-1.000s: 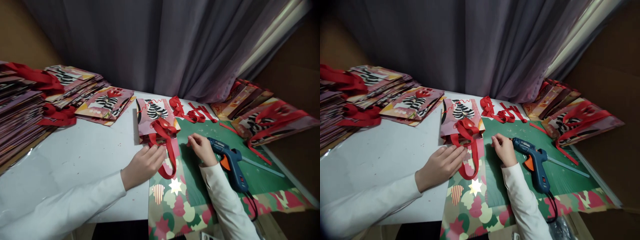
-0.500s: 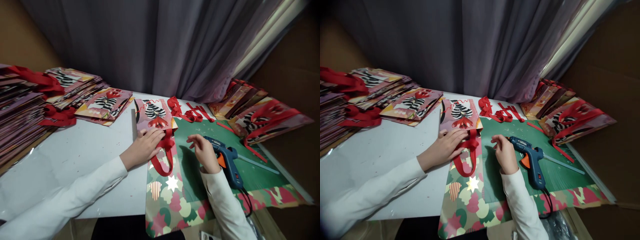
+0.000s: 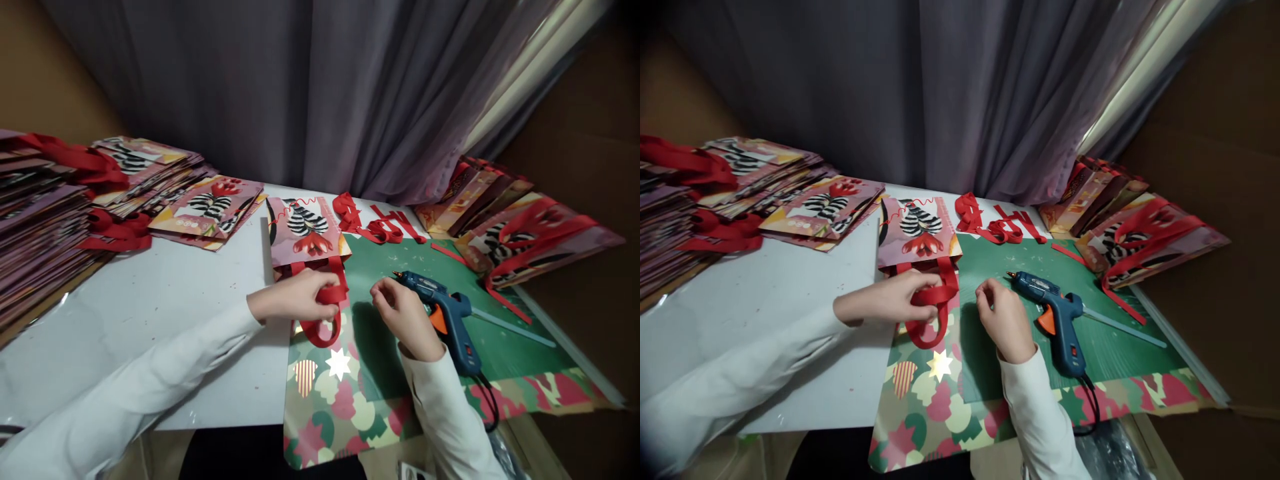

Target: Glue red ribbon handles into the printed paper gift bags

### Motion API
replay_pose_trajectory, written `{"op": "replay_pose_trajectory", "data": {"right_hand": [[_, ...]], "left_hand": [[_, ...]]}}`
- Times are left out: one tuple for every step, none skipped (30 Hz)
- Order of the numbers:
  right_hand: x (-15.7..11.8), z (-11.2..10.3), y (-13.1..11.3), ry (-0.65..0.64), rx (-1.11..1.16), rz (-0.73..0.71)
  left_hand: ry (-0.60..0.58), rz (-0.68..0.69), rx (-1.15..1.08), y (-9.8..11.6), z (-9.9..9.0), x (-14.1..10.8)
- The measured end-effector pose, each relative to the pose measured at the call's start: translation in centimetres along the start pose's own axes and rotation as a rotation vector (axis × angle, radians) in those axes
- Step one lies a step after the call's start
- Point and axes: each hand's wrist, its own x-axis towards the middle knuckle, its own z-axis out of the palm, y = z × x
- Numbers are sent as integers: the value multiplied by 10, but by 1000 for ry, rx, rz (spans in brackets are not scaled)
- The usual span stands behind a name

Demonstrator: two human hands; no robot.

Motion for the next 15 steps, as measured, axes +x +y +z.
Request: {"op": "replay_pose_trajectory", "data": {"right_hand": [[0, 0, -1, -6, -10, 9], [0, 0, -2, -12, -22, 15], [0, 0, -2, -19, -37, 16], [0, -1, -3, -24, -55, 13], [0, -1, -4, -29, -73, 10], [-1, -2, -4, -34, -88, 8], [-2, -3, -5, -39, -98, 10], [-2, -4, -5, -40, -107, 15], [-3, -5, -5, -41, -114, 21], [-3, -6, -4, -41, -117, 28], [-3, -7, -3, -38, -111, 32], [-3, -7, -1, -31, -96, 34], [-2, -7, 0, -22, -71, 33], [-1, -7, 2, -12, -42, 29], [0, -6, 3, -2, -16, 21]], "left_hand": [[-57, 2, -146, 9, -12, 2], [-69, 6, -235, 18, -25, 4], [-52, 26, -257, 25, -39, 8], [-11, 53, -264, 31, -53, 12], [38, 57, -278, 34, -67, 17], [88, 42, -289, 33, -80, 22], [160, 32, -295, 29, -92, 28], [228, 6, -276, 21, -103, 35], [322, -53, -226, 10, -111, 41], [403, -141, -146, -3, -118, 47], [458, -232, -42, -17, -122, 52], [494, -330, 80, -32, -124, 57], [543, -414, 188, -47, -125, 60], [581, -457, 252, -60, -124, 62], [611, -485, 275, -73, -122, 63]]}}
